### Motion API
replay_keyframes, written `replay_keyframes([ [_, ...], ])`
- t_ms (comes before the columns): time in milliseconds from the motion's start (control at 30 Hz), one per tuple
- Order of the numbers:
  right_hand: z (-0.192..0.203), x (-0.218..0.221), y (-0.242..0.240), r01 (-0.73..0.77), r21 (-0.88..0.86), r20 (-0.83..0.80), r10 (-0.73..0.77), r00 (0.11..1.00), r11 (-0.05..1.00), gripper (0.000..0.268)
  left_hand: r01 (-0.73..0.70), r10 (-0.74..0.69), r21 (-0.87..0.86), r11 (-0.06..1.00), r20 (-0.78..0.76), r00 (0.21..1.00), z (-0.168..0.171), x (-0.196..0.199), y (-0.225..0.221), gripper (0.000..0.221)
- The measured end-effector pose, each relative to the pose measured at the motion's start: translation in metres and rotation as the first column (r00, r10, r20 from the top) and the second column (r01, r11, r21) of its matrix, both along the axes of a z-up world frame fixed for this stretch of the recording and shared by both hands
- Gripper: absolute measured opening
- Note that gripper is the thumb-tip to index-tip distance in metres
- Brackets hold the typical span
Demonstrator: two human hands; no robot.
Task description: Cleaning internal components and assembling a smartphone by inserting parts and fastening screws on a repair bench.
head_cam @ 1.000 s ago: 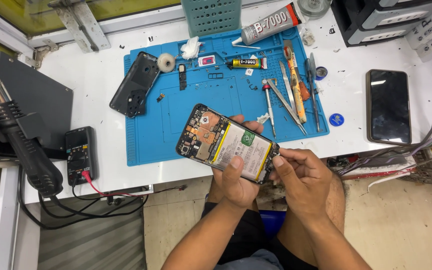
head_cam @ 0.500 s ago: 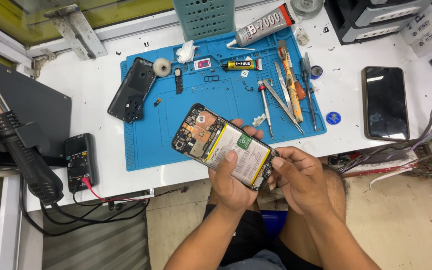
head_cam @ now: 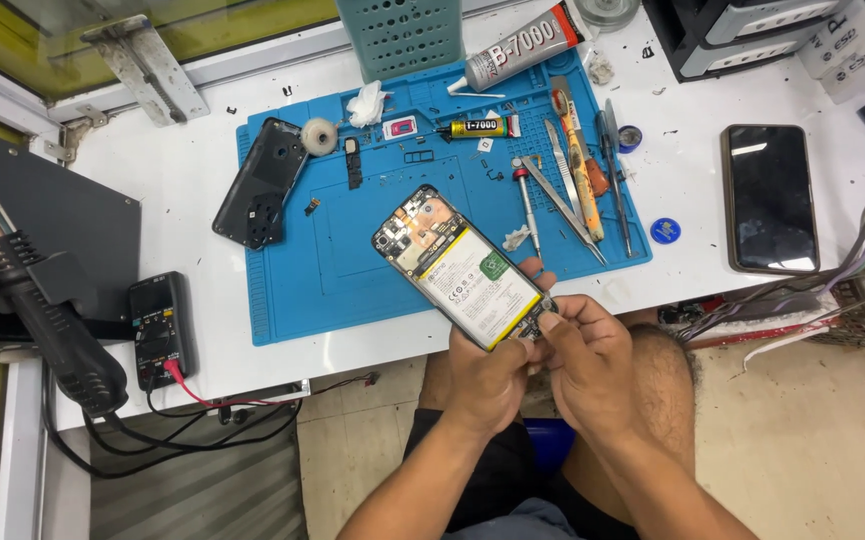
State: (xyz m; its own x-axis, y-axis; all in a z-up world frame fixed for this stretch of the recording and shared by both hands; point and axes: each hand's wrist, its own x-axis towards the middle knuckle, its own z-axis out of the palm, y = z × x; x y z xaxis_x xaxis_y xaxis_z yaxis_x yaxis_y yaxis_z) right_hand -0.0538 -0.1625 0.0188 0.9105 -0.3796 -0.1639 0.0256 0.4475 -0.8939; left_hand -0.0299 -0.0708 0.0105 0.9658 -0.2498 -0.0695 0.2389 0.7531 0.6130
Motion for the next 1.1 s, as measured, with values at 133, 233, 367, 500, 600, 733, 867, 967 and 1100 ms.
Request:
replay_keyframes([
  [133, -0.028, -0.001, -0.004, -0.021, -0.014, -0.028, 0.02, 0.999, 1.0, 0.014, -0.052, 0.051, -0.008, 0.999, -0.097, 0.994, -0.001, -0.003, 0.005, 0.075],
  [233, -0.022, 0.006, -0.01, -0.117, -0.044, -0.068, 0.114, 0.991, 0.992, 0.015, -0.043, 0.042, -0.004, 0.999, -0.122, 0.992, -0.011, 0.0, 0.01, 0.074],
  [367, -0.02, 0.012, -0.018, -0.241, -0.002, -0.037, 0.241, 0.97, 0.971, 0.025, -0.066, 0.065, -0.03, 0.997, -0.016, 0.998, -0.023, -0.001, 0.012, 0.077],
  [500, -0.022, 0.014, -0.02, -0.255, -0.012, -0.037, 0.255, 0.966, 0.967, 0.024, -0.061, 0.062, -0.021, 0.998, 0.054, 0.997, -0.032, -0.003, 0.008, 0.076],
  [600, -0.015, 0.015, -0.018, -0.249, 0.0, -0.047, 0.248, 0.968, 0.969, 0.023, -0.055, 0.056, -0.017, 0.998, 0.063, 0.996, -0.028, -0.003, 0.008, 0.076],
  [733, -0.016, 0.013, -0.02, -0.268, 0.014, -0.035, 0.269, 0.963, 0.963, 0.024, -0.041, 0.043, -0.041, 0.998, 0.05, 0.998, -0.022, -0.002, 0.009, 0.075],
  [867, -0.022, 0.012, -0.022, -0.264, 0.02, -0.035, 0.264, 0.964, 0.964, 0.023, -0.022, 0.023, -0.059, 0.998, 0.01, 1.0, -0.018, -0.003, 0.01, 0.076],
  [967, -0.024, 0.011, -0.019, -0.252, 0.029, -0.022, 0.253, 0.967, 0.967, 0.022, -0.018, 0.017, -0.069, 0.997, -0.011, 1.0, -0.016, -0.002, 0.01, 0.075],
  [1100, -0.024, 0.01, -0.016, -0.245, 0.023, 0.007, 0.245, 0.969, 0.969, 0.021, 0.022, -0.024, -0.054, 0.998, -0.031, 0.999, -0.006, 0.0, 0.016, 0.07],
])
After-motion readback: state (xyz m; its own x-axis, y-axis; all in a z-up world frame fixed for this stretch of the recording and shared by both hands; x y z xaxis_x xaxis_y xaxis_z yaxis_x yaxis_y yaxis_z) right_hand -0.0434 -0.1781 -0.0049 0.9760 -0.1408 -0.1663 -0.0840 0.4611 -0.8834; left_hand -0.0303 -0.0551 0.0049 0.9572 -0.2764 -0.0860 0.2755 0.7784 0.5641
